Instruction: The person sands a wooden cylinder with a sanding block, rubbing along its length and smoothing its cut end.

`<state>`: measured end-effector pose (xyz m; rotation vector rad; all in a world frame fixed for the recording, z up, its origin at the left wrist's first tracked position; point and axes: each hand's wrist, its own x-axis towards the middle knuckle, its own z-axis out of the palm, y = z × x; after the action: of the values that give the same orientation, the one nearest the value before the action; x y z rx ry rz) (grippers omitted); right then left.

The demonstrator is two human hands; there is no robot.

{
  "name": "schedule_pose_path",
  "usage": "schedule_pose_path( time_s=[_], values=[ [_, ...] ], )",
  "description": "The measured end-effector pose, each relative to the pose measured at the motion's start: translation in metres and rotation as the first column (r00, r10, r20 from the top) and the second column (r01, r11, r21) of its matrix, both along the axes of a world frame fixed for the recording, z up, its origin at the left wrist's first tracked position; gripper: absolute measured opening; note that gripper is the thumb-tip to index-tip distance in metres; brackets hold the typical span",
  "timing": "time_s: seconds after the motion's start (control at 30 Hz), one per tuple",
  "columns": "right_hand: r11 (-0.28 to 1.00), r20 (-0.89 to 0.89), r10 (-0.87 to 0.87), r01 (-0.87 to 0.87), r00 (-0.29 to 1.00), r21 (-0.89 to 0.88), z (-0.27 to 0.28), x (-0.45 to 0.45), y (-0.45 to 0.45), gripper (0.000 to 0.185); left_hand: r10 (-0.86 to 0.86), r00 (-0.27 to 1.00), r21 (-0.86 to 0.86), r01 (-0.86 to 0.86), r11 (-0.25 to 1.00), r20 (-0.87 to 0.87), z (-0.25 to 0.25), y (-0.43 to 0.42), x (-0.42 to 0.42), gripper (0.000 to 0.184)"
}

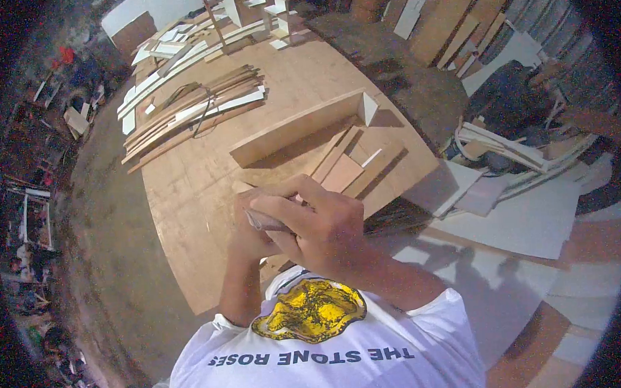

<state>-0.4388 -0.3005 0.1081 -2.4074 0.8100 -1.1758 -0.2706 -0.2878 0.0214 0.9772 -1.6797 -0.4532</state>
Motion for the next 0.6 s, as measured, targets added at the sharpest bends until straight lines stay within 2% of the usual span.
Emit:
schedule_pose_path(
  time_s=[0.03,0.13,0.23,0.43,0.53,0.6],
  values=[
    [1.0,-0.009,-0.005,0.005,1.0,0.008,0.001,-0.001,0.0,0.029,-0.009,1.0,0.015,0.009,1.0,-0.019,0.0,-0.002,0.003,0.046],
    [1.0,-0.025,-0.02,0.021,0.999,0.023,-0.003,-0.011,0.002,0.03,0.067,0.996,-0.108,-0.06,0.992,0.066,0.01,-0.002,0.009,0.046],
    [0.999,-0.023,-0.029,0.03,0.999,0.033,-0.012,-0.02,0.003,0.03,0.0,0.997,-0.045,0.003,0.999,0.077,0.012,0.001,0.014,0.046],
    [1.0,-0.01,-0.028,0.028,1.0,-0.003,0.002,-0.002,0.002,0.029,-0.08,0.994,-0.071,0.085,0.994,0.069,0.007,0.001,-0.002,0.044],
    [0.999,-0.013,-0.034,0.034,0.999,0.005,-0.003,-0.007,0.007,0.028,-0.093,0.995,-0.059,0.094,0.994,0.024,0.002,0.001,-0.001,0.042],
    [0.999,-0.004,-0.049,0.049,0.999,0.019,-0.012,-0.016,0.011,0.028,-0.039,0.998,-0.069,0.042,0.997,0.046,0.008,0.003,0.005,0.041]
  ],
)
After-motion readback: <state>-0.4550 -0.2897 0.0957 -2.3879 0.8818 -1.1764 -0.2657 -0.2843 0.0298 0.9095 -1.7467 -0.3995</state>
